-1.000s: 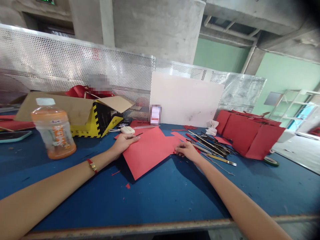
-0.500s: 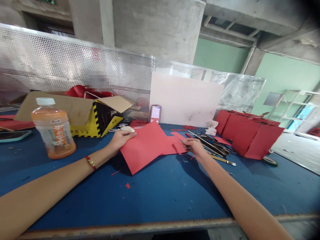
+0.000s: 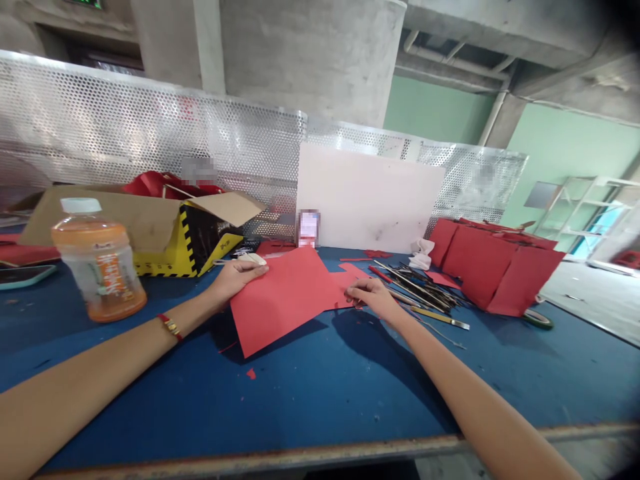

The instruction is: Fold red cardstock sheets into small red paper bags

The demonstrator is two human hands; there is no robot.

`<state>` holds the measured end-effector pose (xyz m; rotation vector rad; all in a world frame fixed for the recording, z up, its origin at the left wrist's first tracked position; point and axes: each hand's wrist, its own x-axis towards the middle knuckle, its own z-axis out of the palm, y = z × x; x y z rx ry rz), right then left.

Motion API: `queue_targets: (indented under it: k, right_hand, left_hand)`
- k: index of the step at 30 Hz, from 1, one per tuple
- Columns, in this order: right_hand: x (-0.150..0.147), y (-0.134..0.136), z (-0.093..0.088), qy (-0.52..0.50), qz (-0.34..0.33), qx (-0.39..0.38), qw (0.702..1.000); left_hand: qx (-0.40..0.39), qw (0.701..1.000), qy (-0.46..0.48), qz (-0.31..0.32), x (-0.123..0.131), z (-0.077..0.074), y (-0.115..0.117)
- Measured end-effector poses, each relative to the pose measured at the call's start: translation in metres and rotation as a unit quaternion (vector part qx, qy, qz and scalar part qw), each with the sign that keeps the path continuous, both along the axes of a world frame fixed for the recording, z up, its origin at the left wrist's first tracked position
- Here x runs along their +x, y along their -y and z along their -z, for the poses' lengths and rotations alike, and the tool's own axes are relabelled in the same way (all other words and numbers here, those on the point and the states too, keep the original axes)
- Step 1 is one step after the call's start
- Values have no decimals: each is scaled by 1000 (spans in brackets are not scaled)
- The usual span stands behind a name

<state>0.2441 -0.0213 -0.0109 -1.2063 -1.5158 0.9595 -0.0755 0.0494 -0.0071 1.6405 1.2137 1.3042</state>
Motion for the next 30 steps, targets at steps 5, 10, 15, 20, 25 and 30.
queue_targets:
  k: [5, 10, 15, 20, 25, 30]
  right_hand:
    - [-1, 4, 2, 53, -73, 23, 996]
    - [-1, 5, 5, 87, -102, -18, 991]
    - [1, 5, 8, 116, -115, -8, 987]
    - [4, 4, 11, 152, -125, 21, 980]
    - [4, 4, 11, 167, -133, 28, 977]
    - [5, 4, 11, 183, -143, 29, 972]
  left_hand:
    - [-37, 999, -13, 26, 0, 5, -2]
    - [-63, 997, -6, 38, 1, 6, 0]
    - [-82, 995, -4, 49, 1, 4, 1]
    - [-83, 994, -40, 65, 0, 6, 1]
    - [-69, 994, -58, 60, 0, 6, 1]
    - [-90, 993, -48, 60, 1, 3, 3]
